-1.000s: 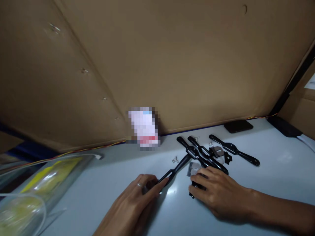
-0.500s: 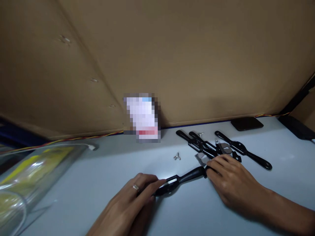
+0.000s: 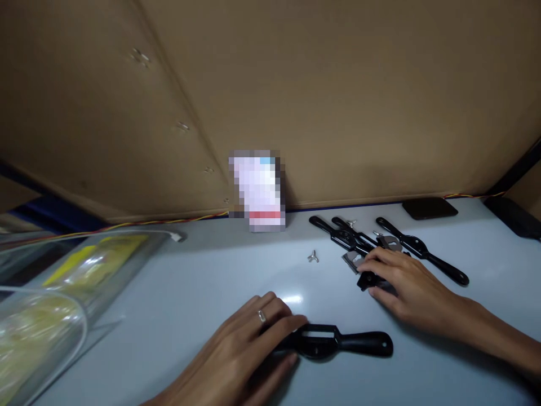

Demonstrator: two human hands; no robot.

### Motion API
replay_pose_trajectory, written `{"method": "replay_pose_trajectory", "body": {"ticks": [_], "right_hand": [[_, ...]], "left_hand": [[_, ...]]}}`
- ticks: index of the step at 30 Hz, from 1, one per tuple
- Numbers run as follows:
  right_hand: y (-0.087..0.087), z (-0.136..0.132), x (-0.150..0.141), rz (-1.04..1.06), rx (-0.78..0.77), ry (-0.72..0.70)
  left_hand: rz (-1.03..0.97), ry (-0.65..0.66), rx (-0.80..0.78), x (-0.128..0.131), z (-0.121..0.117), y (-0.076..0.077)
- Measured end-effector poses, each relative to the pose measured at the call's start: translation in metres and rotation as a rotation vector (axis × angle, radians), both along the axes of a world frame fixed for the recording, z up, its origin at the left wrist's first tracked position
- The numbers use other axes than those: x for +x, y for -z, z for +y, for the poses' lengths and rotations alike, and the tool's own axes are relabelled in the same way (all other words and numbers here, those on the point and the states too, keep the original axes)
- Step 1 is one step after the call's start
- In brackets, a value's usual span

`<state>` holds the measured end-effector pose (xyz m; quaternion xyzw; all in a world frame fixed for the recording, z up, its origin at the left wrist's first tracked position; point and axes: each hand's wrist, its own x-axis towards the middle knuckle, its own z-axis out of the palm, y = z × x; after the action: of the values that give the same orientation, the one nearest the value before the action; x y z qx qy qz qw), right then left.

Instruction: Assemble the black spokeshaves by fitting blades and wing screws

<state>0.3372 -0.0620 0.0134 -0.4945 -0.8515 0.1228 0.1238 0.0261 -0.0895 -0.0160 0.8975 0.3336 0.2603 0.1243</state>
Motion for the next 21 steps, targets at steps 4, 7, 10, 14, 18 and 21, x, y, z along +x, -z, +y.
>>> {"method": "replay_pose_trajectory", "body": {"ticks": [4,7,10,14,18,21], "right_hand": [[-0.001,0.000,-0.001,0.011,-0.043,0.016],[-0.001,0.001,-0.003,0.105,-0.033,0.003],[-0.001,0.003,-0.003,0.270,0.046,-0.024],[0.001,0.006,0.000,0.172,0.277,-0.010],[0.008,0.004,-0.003,0.125,0.221,-0.064],[0.012,-0.002,-0.009,0.117,0.177,-0.119]], "left_hand": [[0.072,0.077,-0.048,-0.001,0.009,-0.007],[0.096,0.096,-0.061,0.001,0.008,-0.008],[0.105,0.095,-0.044,0.001,0.003,-0.002],[0.094,0.074,-0.022,-0.001,0.001,0.005],[0.060,0.039,0.018,0.000,0.000,0.007],[0.058,0.063,0.022,0.003,-0.003,0.003]]}}
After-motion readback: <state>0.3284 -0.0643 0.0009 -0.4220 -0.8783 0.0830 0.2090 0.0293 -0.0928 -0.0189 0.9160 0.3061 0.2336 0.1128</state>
